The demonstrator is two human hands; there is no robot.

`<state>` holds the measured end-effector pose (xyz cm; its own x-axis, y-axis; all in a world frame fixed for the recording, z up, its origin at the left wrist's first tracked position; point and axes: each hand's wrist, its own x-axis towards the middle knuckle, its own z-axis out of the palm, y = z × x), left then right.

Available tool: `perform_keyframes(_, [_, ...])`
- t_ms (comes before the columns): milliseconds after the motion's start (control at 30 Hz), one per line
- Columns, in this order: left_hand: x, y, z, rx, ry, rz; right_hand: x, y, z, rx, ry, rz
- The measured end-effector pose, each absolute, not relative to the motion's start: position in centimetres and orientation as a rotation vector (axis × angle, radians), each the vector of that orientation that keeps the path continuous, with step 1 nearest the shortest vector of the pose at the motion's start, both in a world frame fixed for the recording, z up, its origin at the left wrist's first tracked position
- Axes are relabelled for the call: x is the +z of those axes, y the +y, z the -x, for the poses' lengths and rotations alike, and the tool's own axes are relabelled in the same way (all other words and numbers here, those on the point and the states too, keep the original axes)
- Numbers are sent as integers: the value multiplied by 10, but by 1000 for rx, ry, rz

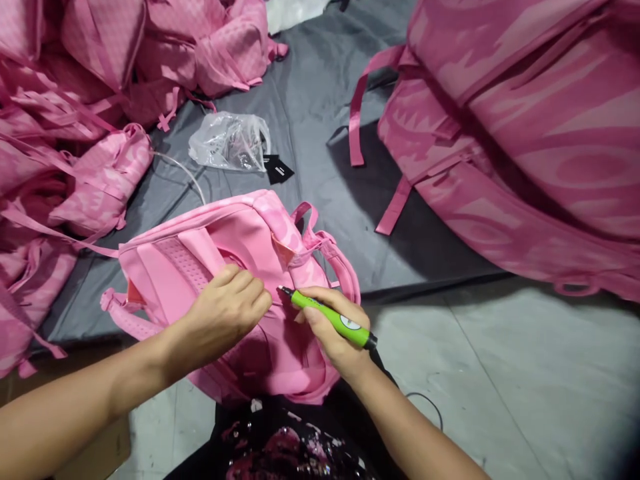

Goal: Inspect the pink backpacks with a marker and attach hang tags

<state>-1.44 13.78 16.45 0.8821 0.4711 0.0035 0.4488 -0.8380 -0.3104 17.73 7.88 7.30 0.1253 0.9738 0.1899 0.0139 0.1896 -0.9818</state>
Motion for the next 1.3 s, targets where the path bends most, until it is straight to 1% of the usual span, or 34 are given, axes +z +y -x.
perform_keyframes(67, [161, 136, 11, 125, -727, 2780, 73, 78, -179, 995, -1159, 1150])
perform_keyframes(167, [154, 133, 13, 82, -768, 2816, 74, 74, -182, 898, -1170, 1194])
perform_keyframes(333, [147, 130, 14, -91, -767, 2815, 79, 70, -179, 741, -1223, 1358])
perform_keyframes(733, [137, 140, 18, -307, -700, 2792, 83, 71, -157, 633, -1279, 1447])
perform_keyframes(1300, [130, 145, 21, -334, -717, 2808, 85, 74, -151, 718, -1260, 1441])
